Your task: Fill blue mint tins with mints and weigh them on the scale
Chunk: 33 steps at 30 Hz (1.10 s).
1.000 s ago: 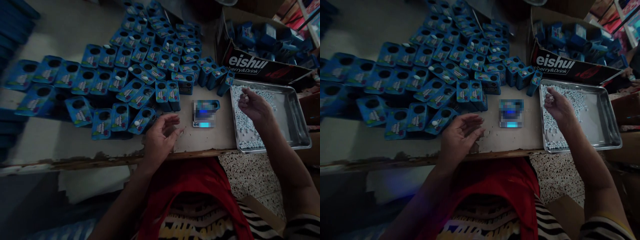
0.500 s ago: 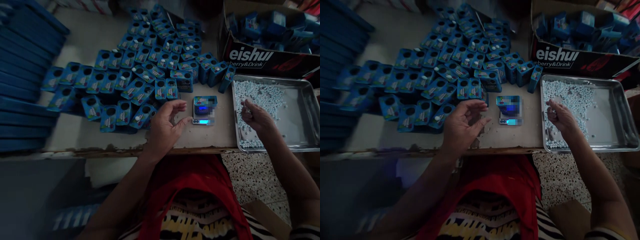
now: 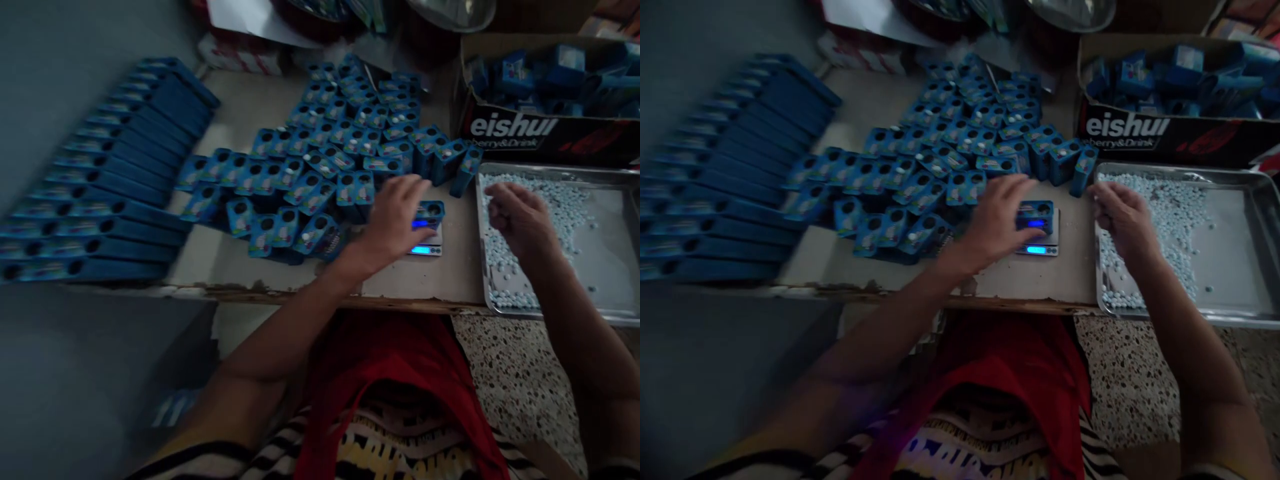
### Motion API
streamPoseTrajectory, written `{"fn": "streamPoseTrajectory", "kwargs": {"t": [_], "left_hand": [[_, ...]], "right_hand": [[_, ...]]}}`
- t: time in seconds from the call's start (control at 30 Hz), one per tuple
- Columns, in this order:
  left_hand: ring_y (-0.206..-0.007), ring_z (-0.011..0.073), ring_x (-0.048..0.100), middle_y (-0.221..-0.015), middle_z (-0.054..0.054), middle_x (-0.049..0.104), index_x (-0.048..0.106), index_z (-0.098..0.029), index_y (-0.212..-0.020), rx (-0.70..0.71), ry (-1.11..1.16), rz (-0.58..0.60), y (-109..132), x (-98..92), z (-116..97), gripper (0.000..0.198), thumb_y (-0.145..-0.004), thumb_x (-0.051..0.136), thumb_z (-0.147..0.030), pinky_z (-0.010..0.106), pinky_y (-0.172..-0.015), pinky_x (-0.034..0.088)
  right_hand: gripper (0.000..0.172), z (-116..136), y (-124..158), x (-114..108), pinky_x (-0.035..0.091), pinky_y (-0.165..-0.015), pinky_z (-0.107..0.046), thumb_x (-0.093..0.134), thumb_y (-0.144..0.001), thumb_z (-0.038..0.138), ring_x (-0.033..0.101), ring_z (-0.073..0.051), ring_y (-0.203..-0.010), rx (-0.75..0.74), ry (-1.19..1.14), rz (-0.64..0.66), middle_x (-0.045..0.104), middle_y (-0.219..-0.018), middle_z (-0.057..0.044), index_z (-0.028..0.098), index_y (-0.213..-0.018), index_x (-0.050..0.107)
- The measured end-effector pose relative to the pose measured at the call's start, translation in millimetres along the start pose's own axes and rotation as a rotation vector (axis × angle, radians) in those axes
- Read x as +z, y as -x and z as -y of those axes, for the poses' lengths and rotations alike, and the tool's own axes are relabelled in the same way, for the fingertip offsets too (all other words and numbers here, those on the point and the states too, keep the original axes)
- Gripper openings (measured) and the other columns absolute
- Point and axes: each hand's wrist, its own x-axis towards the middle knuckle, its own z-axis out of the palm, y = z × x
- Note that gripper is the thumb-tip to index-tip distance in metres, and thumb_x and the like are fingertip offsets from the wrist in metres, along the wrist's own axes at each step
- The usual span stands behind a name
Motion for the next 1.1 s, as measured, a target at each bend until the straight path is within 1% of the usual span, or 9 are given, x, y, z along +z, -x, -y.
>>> {"fn": "streamPoseTrajectory", "kwargs": {"t": [0.13, 0.2, 0.27, 0.47, 0.57, 0.67, 0.8, 0.93, 1.1], "left_hand": [[-0.133, 0.0315, 0.072, -0.139, 0.014, 0.075, 0.07, -0.018, -0.139, 0.09, -0.113, 0.292, -19.6, -2.4, -14.0, 0.039, -0.1, 0.077, -0.015, 0.045, -0.111, 0.063], [-0.134, 0.0284, 0.073, -0.141, 0.013, 0.075, 0.069, -0.019, -0.143, 0.085, -0.077, 0.232, -19.6, -33.0, -3.6, 0.041, -0.103, 0.074, -0.013, 0.041, -0.111, 0.063], [-0.137, 0.0276, 0.072, -0.146, 0.011, 0.074, 0.068, -0.021, -0.145, 0.045, -0.028, 0.067, -11.8, -85.7, 19.3, 0.047, -0.1, 0.079, -0.013, 0.043, -0.12, 0.06], [-0.114, 0.0153, 0.077, -0.122, -0.004, 0.08, 0.068, -0.019, -0.134, -0.403, -0.105, -0.426, 41.1, -281.3, 133.9, 0.052, -0.088, 0.093, -0.016, 0.046, -0.118, 0.065], [-0.121, 0.0123, 0.073, -0.126, -0.003, 0.076, 0.06, -0.012, -0.141, -0.486, -0.156, -0.529, 74.0, -332.5, 197.9, 0.055, -0.1, 0.085, -0.039, 0.058, -0.128, 0.053], [-0.123, 0.0155, 0.068, -0.119, -0.007, 0.077, 0.069, -0.017, -0.131, -0.532, -0.141, -0.464, 103.5, -338.0, 255.5, 0.073, -0.086, 0.092, -0.07, 0.057, -0.139, 0.042], [-0.123, 0.0202, 0.062, -0.108, -0.012, 0.079, 0.076, -0.029, -0.114, -0.622, 0.048, -0.331, 122.4, -313.4, 301.7, 0.067, -0.067, 0.108, -0.063, 0.051, -0.147, 0.029], [-0.119, 0.0217, 0.061, -0.1, -0.006, 0.078, 0.075, -0.024, -0.101, -0.657, 0.101, -0.215, 129.4, -297.4, 314.8, 0.052, -0.072, 0.107, -0.054, 0.053, -0.145, 0.028], [-0.131, 0.0242, 0.057, -0.115, -0.004, 0.077, 0.075, -0.026, -0.114, -0.649, 0.069, -0.142, 148.6, -281.2, 311.6, 0.045, -0.095, 0.084, -0.066, 0.059, -0.145, 0.021]], "right_hand": [[0.027, -9.2, 3.9, -59.0, 0.052, -0.072, -0.045, 0.09, -0.087, 0.06, 0.07, -0.026, -0.092, -0.125, 0.491, -0.154, 0.078, -0.108, -0.014, 0.034, -0.096, 0.088], [0.045, -28.9, 3.9, -81.7, 0.051, -0.078, -0.062, 0.077, -0.083, 0.087, 0.072, -0.041, -0.116, -0.258, 0.841, -0.136, 0.073, -0.144, -0.017, 0.047, -0.103, 0.089], [0.041, -46.3, 7.0, -83.5, 0.05, -0.08, -0.069, 0.072, -0.086, 0.087, 0.068, -0.047, -0.131, -0.324, 0.904, -0.122, 0.072, -0.15, -0.015, 0.058, -0.109, 0.087], [0.012, -36.8, 29.9, 27.3, 0.052, -0.094, -0.069, 0.075, -0.101, 0.056, 0.075, -0.045, -0.115, -0.415, 0.781, 0.03, 0.083, -0.121, -0.01, 0.052, -0.109, 0.083], [0.013, -25.0, 28.7, 100.8, 0.058, -0.08, -0.055, 0.08, -0.101, 0.048, 0.074, -0.034, -0.085, -0.535, 0.672, 0.106, 0.08, -0.098, -0.007, 0.038, -0.11, 0.083], [0.023, -24.3, 21.4, 158.2, 0.057, -0.074, -0.041, 0.073, -0.106, 0.035, 0.074, -0.028, -0.085, -0.616, 0.719, 0.407, 0.077, -0.104, -0.009, 0.028, -0.127, 0.081], [0.037, -22.0, 11.6, 202.8, 0.05, -0.074, -0.036, 0.061, -0.11, 0.021, 0.076, -0.028, -0.095, -0.651, 1.093, 0.68, 0.077, -0.118, -0.013, 0.025, -0.144, 0.075], [0.032, -14.6, 3.8, 221.0, 0.034, -0.064, -0.035, 0.059, -0.113, 0.02, 0.072, -0.025, -0.084, -0.555, 1.403, 0.772, 0.078, -0.115, -0.011, 0.028, -0.138, 0.078], [0.021, -19.6, 7.2, 210.8, 0.038, -0.07, -0.031, 0.059, -0.116, 0.028, 0.069, -0.022, -0.089, -0.525, 1.206, 0.802, 0.075, -0.109, -0.009, 0.024, -0.111, 0.079]]}}
